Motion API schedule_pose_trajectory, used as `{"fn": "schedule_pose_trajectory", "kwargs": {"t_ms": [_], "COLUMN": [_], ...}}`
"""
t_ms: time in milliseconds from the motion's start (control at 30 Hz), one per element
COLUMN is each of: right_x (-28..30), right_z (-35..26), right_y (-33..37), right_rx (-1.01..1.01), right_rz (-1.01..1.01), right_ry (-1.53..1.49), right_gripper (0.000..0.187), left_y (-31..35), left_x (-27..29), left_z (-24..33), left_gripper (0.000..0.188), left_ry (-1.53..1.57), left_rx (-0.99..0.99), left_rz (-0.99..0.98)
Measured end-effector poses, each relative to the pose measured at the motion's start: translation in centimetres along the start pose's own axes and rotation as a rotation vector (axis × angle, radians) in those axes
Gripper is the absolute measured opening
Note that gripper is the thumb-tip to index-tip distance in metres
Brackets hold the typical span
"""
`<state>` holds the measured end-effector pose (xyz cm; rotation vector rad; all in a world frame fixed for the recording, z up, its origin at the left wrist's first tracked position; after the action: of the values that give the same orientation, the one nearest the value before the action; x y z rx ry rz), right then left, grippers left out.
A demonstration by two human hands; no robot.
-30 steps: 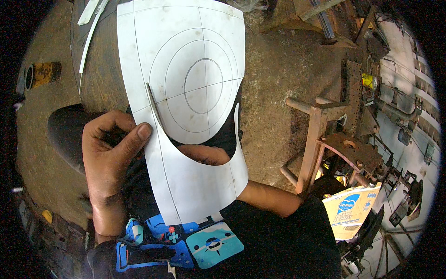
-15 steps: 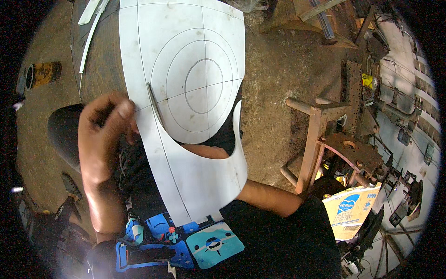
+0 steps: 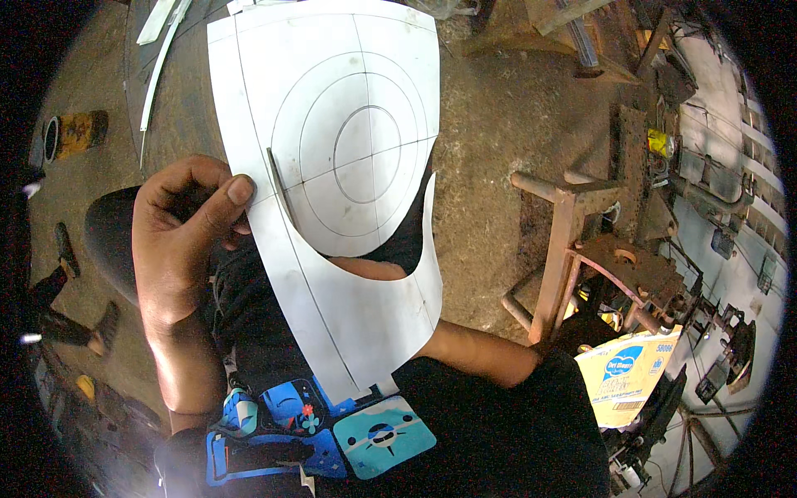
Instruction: The person picks up a sheet of paper with a drawn circular pattern and a pair of scissors, then cuts along the drawn lines to shape the paper. The person rotates the paper while cutting to follow the curves.
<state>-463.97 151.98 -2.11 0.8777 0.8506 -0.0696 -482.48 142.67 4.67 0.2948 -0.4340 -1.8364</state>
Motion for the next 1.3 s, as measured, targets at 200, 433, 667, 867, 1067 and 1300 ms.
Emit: {"fn": "schedule_pose_trajectory", "kwargs": {"t_ms": [200, 433, 667, 867, 1067, 1300], "right_x": [-0.1, -0.1, -0.5, -2.1, -2.2, -2.2], "right_z": [-0.1, 0.0, -0.1, -0.4, -0.9, -0.8], "right_y": [-0.3, -0.5, -0.1, 0.1, 0.4, 0.6], "right_rx": [0.028, 0.118, 0.127, 0.085, 0.253, 0.289], "right_rz": [-0.037, -0.096, -0.025, -0.070, 0.060, 0.099], "right_ry": [0.021, 0.058, 0.117, 0.017, 0.296, 0.306], "right_gripper": [0.053, 0.052, 0.051, 0.052, 0.045, 0.044], "left_y": [0.0, 0.0, 0.1, 0.3, 0.4, 0.4], "left_x": [0.2, 0.1, 0.2, 0.1, 0.1, 0.2], "left_z": [0.2, 0.2, 0.2, 0.1, 0.2, 0.2], "left_gripper": [0.012, 0.012, 0.013, 0.011, 0.011, 0.011], "left_ry": [0.017, 0.023, 0.010, 0.059, 0.042, 0.028], "left_rx": [0.006, 0.006, 0.009, 0.009, 0.017, 0.019], "left_rz": [0.007, 0.002, 0.008, -0.017, -0.012, -0.007]}}
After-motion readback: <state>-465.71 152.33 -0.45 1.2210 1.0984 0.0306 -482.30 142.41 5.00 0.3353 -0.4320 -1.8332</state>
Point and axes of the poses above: each hand's wrist, its own y-axis away from the middle knuckle, its own x-axis out of the back of the hand, z = x × y, the point moved 6 cm from there along -y, towards the middle knuckle, and after that the axes turned 11 degrees about z, right-handed, at the moved point
